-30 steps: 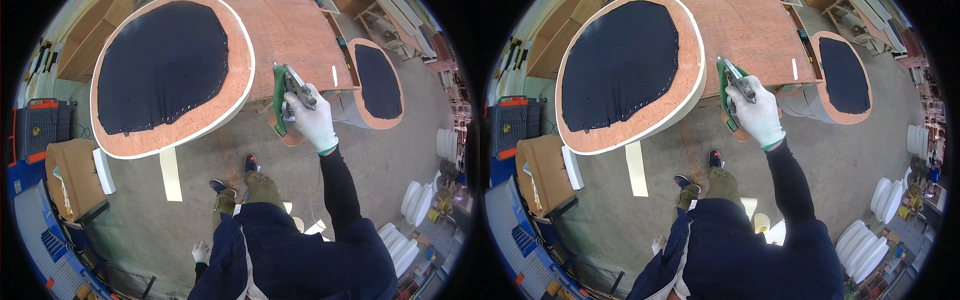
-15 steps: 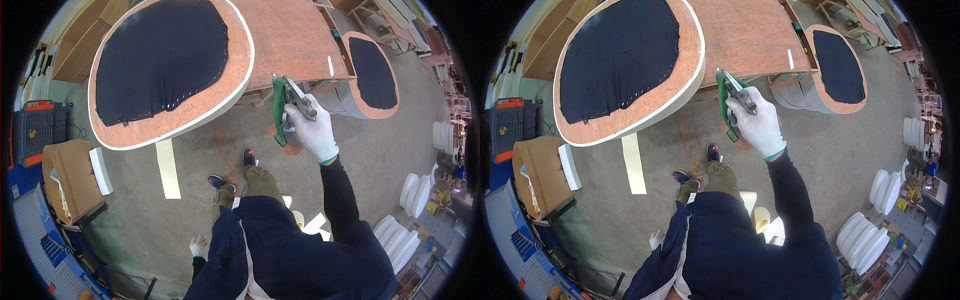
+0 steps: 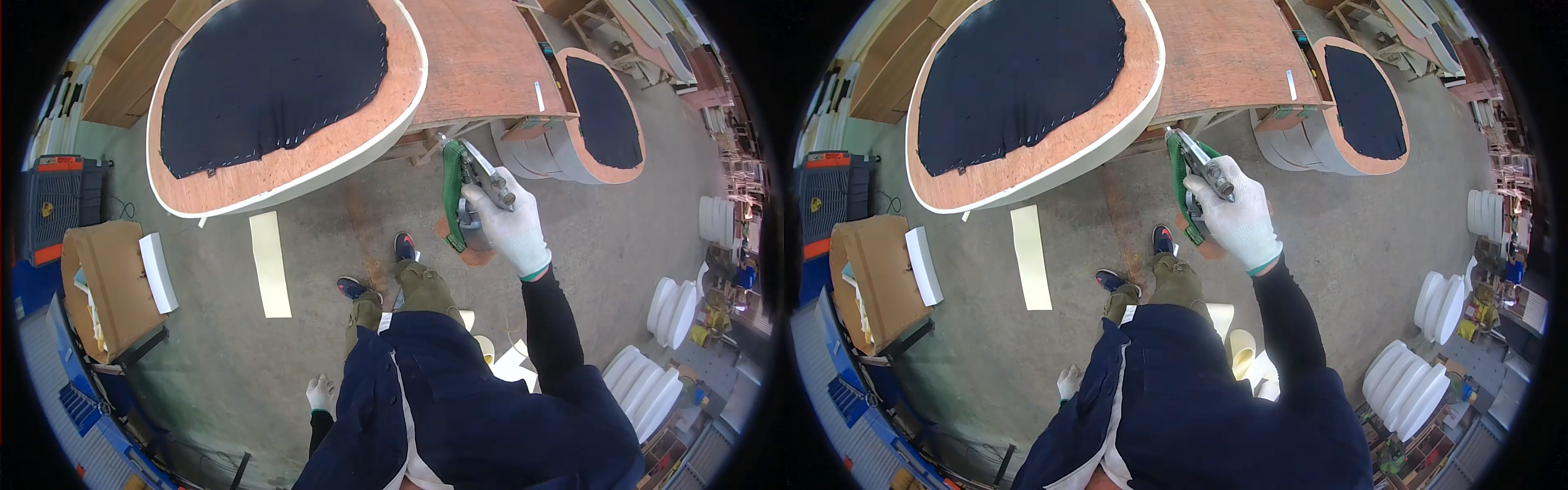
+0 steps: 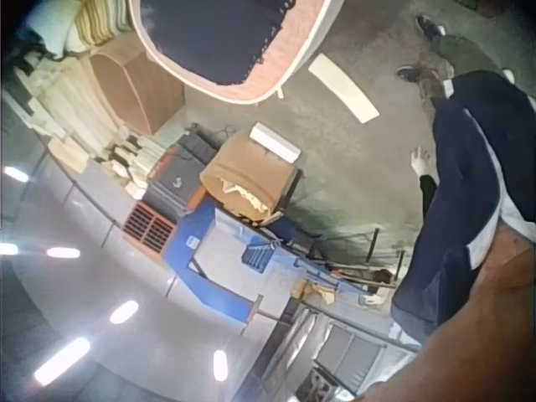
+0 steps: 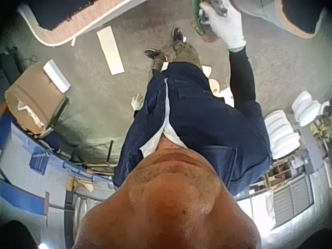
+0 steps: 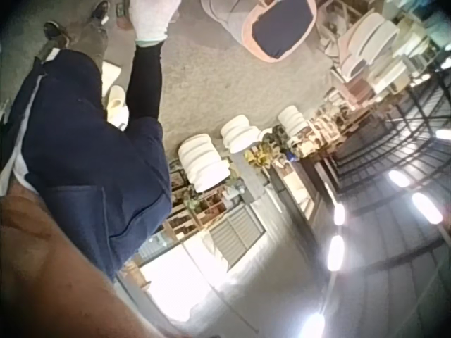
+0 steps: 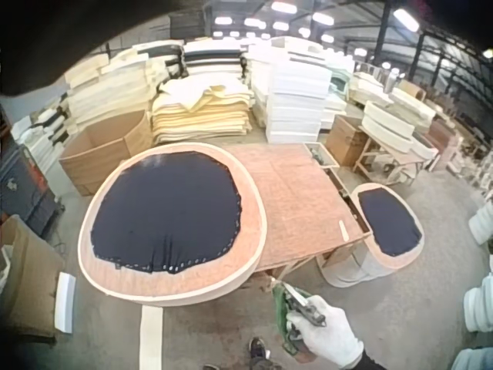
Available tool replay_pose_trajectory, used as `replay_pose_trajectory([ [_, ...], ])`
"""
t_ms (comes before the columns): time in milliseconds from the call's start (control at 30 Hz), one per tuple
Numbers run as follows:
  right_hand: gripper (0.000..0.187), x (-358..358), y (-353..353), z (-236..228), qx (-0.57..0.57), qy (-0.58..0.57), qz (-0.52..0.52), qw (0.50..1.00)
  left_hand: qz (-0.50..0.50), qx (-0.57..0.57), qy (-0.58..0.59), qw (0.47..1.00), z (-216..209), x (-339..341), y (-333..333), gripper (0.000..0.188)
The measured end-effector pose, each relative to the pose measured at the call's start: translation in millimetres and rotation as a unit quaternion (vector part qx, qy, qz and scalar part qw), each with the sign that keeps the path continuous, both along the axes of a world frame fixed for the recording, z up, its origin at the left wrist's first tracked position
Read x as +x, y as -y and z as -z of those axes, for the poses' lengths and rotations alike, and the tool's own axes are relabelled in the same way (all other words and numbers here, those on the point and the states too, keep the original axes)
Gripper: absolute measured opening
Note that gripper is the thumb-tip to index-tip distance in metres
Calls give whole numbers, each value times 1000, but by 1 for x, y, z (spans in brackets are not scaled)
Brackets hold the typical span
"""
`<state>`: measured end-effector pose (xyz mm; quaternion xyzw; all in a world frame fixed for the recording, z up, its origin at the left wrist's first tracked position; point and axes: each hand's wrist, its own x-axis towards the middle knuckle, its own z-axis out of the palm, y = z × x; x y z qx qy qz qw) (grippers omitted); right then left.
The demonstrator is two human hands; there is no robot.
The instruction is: The person uses a spray gun to apply a dark coating to the interior surface of a large, oval-shaped basin. After spraying, the person places a white circular foam insert into the basin and presses it down to fit.
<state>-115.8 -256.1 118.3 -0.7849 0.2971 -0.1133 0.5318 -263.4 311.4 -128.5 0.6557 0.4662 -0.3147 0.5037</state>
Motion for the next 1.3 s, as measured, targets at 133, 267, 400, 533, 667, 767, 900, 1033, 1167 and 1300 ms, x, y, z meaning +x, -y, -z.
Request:
replay_pose_trajectory([
  [133, 21, -5, -19, -7, -7, -2, -9, 1000, -4, 4, -1, 1000, 1, -2, -7, 18],
  [267, 22, -8, -39, -13, -15, -7, -18, 1000, 4, -30, 25, 999, 9, -9, -26, 24],
  [400, 23, -8, -56, -16, -35, -4, -40, 999, 11, -18, 21, 1000, 20, -14, -43, 30],
  [533, 23, -8, -76, -19, -13, -9, -43, 999, 10, -3, 14, 1000, 18, -13, -47, 34],
  [667, 22, -5, -95, -23, 4, -27, -51, 998, 11, -24, 7, 1000, 27, -18, -68, 35],
  [767, 20, -2, -108, -22, -8, -18, -65, 998, 9, -19, 8, 1000, 31, -23, -79, 36],
  [900, 19, 3, -126, -23, -7, -22, -92, 995, -7, -14, 8, 1000, 35, -29, -85, 38],
  [1033, 18, 11, -146, -26, 4, -22, -104, 994, -13, -25, -3, 1000, 39, -37, -97, 40],
  [1167, 18, 20, -164, -26, -7, -26, -122, 992, -24, -28, 0, 999, 41, -40, -109, 40],
  [1300, 19, 31, -184, -26, -5, -17, -143, 989, -29, -39, 0, 999, 48, -50, -121, 40],
])
